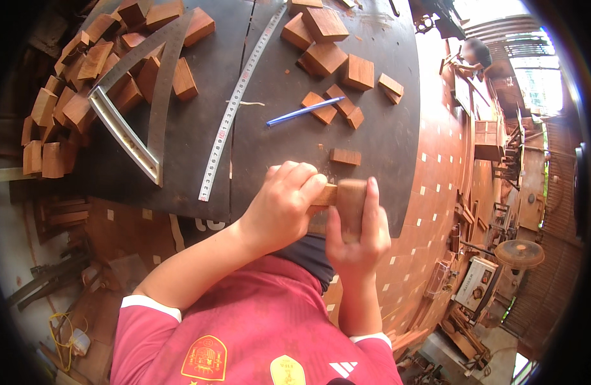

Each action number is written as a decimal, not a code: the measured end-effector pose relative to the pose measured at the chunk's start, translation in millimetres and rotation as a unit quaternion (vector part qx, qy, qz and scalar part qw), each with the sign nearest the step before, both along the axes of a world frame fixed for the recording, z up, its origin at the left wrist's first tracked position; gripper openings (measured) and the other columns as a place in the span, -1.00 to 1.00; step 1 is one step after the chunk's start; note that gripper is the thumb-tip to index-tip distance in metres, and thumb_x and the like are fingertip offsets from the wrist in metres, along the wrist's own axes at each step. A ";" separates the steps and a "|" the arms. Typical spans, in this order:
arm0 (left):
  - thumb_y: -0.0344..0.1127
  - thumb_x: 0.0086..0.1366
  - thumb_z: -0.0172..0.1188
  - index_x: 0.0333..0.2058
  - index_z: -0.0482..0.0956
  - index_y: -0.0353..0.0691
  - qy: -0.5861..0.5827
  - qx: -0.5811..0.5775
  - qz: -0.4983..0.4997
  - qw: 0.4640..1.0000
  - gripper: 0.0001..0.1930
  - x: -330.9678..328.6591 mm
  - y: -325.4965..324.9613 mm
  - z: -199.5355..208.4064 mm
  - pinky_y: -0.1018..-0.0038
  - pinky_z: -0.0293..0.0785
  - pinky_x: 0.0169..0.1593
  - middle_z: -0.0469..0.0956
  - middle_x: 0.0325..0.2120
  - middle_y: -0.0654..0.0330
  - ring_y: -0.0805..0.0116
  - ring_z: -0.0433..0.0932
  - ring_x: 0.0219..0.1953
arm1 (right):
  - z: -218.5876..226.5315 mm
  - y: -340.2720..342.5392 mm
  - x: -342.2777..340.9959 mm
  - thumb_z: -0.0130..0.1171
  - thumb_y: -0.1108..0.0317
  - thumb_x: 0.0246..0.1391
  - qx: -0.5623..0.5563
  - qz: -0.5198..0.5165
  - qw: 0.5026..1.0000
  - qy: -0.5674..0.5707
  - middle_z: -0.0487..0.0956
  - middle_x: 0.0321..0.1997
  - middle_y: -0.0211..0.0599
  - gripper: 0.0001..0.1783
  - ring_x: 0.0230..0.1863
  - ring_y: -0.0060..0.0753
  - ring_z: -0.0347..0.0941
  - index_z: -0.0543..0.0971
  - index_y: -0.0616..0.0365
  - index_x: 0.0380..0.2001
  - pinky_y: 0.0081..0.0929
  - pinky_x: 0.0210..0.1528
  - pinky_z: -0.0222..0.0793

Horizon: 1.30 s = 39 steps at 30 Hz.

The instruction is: The person sands small rectangular wooden blocks one at a time using a cylindrical sanding block. They repeatedly rub the sanding block over the faces and edges of each piece, then place the finished block on the table and pick up the next one.

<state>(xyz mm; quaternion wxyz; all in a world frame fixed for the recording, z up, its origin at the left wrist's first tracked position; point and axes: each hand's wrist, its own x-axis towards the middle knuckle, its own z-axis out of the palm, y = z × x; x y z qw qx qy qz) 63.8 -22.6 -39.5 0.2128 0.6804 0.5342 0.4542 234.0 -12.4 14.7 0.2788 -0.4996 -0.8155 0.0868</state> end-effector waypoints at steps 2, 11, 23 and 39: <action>-0.45 0.04 0.49 -0.05 0.59 -0.22 0.006 -0.004 -0.001 1.000 -0.55 -0.7 0.0 -0.7 0.14 0.43 0.06 0.57 -0.08 0.10 0.02 0.57 -0.02 | -0.1 5.5 -4.7 0.49 0.45 0.07 -0.009 -0.008 1.000 0.002 0.65 -0.21 0.02 -0.17 -0.29 -0.04 0.62 0.42 0.42 0.40 -0.25 -0.29 0.62; -0.45 0.06 0.49 -0.05 0.60 -0.22 0.005 0.000 0.003 1.000 -0.56 -0.6 0.2 0.9 0.14 0.43 0.06 0.58 -0.08 0.09 0.01 0.57 -0.02 | -0.9 -5.1 -0.8 0.48 0.45 0.08 0.015 -0.006 1.000 -0.006 0.64 -0.22 0.02 -0.17 -0.31 -0.03 0.62 0.41 0.40 0.41 -0.26 -0.30 0.61; -0.49 0.05 0.43 -0.04 0.60 -0.23 0.004 0.001 0.002 1.000 -0.56 0.0 -0.7 -1.2 0.14 0.43 0.08 0.58 -0.07 0.07 0.00 0.57 -0.01 | -0.3 -4.6 -6.4 0.47 0.48 0.07 0.022 -0.001 1.000 0.006 0.65 -0.20 0.03 -0.16 -0.30 -0.02 0.61 0.40 0.44 0.41 -0.22 -0.29 0.61; -0.48 0.03 0.44 -0.06 0.60 -0.23 0.007 -0.003 0.014 1.000 -0.57 4.0 -1.7 0.4 0.13 0.45 0.05 0.59 -0.09 0.06 -0.01 0.58 -0.03 | -1.5 -11.2 3.5 0.50 0.42 0.08 0.010 -0.008 1.000 -0.002 0.67 -0.19 0.01 -0.16 -0.27 0.01 0.64 0.41 0.39 0.41 -0.21 -0.24 0.64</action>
